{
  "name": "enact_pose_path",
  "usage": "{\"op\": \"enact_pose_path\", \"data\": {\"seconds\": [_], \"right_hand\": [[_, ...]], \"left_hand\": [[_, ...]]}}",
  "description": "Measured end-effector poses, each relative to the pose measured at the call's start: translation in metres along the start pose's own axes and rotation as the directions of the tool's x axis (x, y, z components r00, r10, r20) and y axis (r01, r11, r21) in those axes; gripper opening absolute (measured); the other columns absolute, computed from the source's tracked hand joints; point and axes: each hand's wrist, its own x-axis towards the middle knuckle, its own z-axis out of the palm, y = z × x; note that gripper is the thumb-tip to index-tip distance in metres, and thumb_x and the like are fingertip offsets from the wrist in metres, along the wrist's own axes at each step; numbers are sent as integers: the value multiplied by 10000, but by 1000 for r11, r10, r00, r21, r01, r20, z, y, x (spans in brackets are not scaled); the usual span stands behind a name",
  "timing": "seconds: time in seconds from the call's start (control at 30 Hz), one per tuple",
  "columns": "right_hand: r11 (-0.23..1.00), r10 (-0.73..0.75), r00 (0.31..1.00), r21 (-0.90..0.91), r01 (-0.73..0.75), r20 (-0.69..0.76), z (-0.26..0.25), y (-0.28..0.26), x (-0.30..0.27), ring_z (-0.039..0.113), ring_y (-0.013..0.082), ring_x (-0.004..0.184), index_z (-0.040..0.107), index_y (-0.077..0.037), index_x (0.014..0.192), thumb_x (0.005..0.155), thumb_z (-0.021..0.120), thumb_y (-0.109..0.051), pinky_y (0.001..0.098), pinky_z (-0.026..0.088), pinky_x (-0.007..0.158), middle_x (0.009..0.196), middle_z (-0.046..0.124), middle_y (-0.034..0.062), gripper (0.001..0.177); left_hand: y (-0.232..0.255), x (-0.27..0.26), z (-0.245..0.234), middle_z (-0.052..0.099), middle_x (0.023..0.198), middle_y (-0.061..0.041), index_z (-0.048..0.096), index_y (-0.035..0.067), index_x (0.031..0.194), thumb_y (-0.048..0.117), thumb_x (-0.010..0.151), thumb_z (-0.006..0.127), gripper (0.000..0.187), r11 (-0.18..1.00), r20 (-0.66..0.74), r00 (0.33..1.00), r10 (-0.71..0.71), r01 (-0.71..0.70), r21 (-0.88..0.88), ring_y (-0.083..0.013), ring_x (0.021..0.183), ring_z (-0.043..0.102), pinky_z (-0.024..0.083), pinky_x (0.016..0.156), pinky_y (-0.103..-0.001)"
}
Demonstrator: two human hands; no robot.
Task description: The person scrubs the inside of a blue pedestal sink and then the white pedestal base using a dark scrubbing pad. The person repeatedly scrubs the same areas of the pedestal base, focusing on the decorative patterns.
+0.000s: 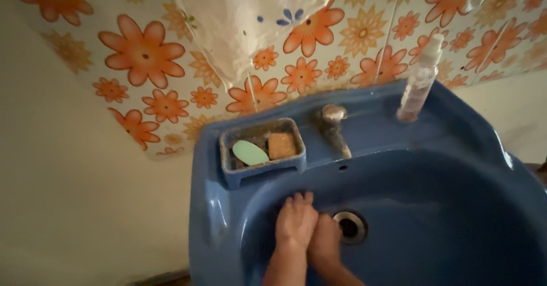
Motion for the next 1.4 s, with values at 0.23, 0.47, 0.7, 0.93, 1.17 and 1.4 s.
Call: {"op": "enact_pose_path", "data": {"seconds": [0.23, 0.47, 0.7, 0.93, 1.17, 1.4], "right_hand": [[991, 99, 961, 66, -120, 259, 1, -31, -2, 728, 381, 982, 737, 1, 916, 874, 703, -223, 472, 580, 804, 960, 753, 212, 230], [991, -125, 839, 22, 134, 530, -31, -66, -12, 754, 301, 1003, 760, -43, 1005, 837, 770, -315, 418, 595, 838, 973, 778, 131, 320], [945, -290, 602, 124, 302, 744, -88, -65, -33, 721, 285, 1033, 728, -82, 1079, 898, 711, -308, 412, 565, 857, 1037, 744, 104, 290], [848, -220, 521, -103, 521, 825, -164, -25, -35, 719, 286, 1023, 739, -86, 1058, 924, 680, -274, 413, 562, 860, 1040, 747, 115, 238], [496, -156, 452, -327, 805, 878, -228, 42, -8, 717, 286, 1013, 750, -89, 1037, 951, 648, -240, 415, 558, 863, 1044, 750, 126, 201], [274, -208, 373, -312, 909, 904, -259, 93, 54, 715, 287, 1003, 760, -93, 1016, 978, 616, -206, 417, 554, 866, 1047, 752, 137, 187]], "left_hand": [[-20, -10, -32, 580, 1299, -26, 767, 154, 1189, 157, 996, 555, 287, 986, 174, 985, -22, -7, 168, -259, 1204, 546, 465, 931, -405], [-29, -38, -98, 521, 1387, -55, 690, 130, 1303, 79, 868, 805, 453, 977, 463, 864, -196, 131, 169, -300, 1296, 527, 585, 809, -416], [1, -67, -114, 641, 1338, -110, 703, 77, 1268, 158, 924, 735, 355, 843, 686, 643, -342, 532, -78, -355, 1198, 668, 645, 783, -465], [58, -86, -107, 662, 1288, -129, 709, 74, 1228, 153, 913, 723, 325, 718, 713, 615, -336, 657, -229, -368, 1178, 665, 616, 822, -472], [148, -63, -110, 684, 1237, -147, 715, 72, 1187, 148, 901, 711, 296, 603, 668, 699, -253, 654, -456, -381, 1158, 661, 586, 862, -479], [201, -12, -119, 706, 1187, -165, 721, 69, 1146, 143, 890, 699, 268, 385, 540, 814, -213, 578, -720, -394, 1137, 657, 557, 901, -486]]}}
